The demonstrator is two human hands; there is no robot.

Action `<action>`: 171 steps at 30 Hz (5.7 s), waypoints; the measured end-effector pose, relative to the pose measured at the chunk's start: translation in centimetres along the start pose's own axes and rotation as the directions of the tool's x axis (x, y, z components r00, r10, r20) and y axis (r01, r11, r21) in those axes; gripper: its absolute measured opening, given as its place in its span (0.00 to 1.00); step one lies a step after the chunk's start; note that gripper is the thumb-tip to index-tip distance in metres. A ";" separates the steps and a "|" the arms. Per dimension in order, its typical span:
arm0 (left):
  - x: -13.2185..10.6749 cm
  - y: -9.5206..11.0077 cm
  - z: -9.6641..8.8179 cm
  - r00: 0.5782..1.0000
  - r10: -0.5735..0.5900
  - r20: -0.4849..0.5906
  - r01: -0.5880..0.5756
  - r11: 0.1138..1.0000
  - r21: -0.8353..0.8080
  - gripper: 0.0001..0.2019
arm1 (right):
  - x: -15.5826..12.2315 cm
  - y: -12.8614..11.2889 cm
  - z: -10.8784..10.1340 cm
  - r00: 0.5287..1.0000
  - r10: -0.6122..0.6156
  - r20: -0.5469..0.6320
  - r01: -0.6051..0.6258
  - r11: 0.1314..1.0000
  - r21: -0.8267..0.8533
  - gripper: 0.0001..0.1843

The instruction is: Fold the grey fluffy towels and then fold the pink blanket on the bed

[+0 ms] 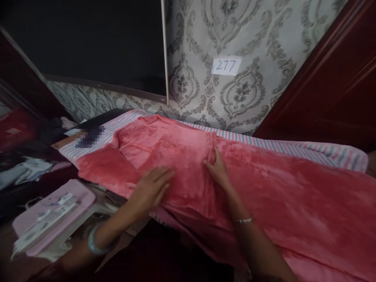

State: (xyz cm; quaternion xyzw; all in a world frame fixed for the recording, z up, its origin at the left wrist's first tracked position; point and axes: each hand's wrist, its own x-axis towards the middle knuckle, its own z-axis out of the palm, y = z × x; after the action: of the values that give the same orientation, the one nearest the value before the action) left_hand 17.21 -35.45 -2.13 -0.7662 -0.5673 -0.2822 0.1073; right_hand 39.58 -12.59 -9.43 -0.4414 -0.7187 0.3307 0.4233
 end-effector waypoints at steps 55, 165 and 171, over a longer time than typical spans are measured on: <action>11.7 -11.4 8.7 0.882 -0.365 0.298 0.259 0.904 0.340 0.32 | 9.5 -8.6 5.4 0.989 0.040 0.146 0.096 0.577 -0.811 0.34; -4.7 -7.5 -1.8 0.461 -0.690 0.558 0.686 -0.122 -0.717 0.37 | -6.4 -6.4 -3.2 0.927 -0.112 0.358 0.299 0.797 -0.524 0.23; -4.2 -6.0 -1.7 0.400 -0.795 0.456 0.576 -0.170 -0.800 0.40 | 2.6 -10.5 3.2 0.865 -0.246 0.437 0.430 0.812 -0.394 0.27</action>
State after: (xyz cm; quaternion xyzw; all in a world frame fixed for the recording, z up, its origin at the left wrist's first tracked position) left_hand 10.31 -37.70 -4.03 -0.2118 -0.6096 -0.6227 -0.4424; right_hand 32.33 -14.62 -1.00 -0.3252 -0.9113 0.1364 0.2124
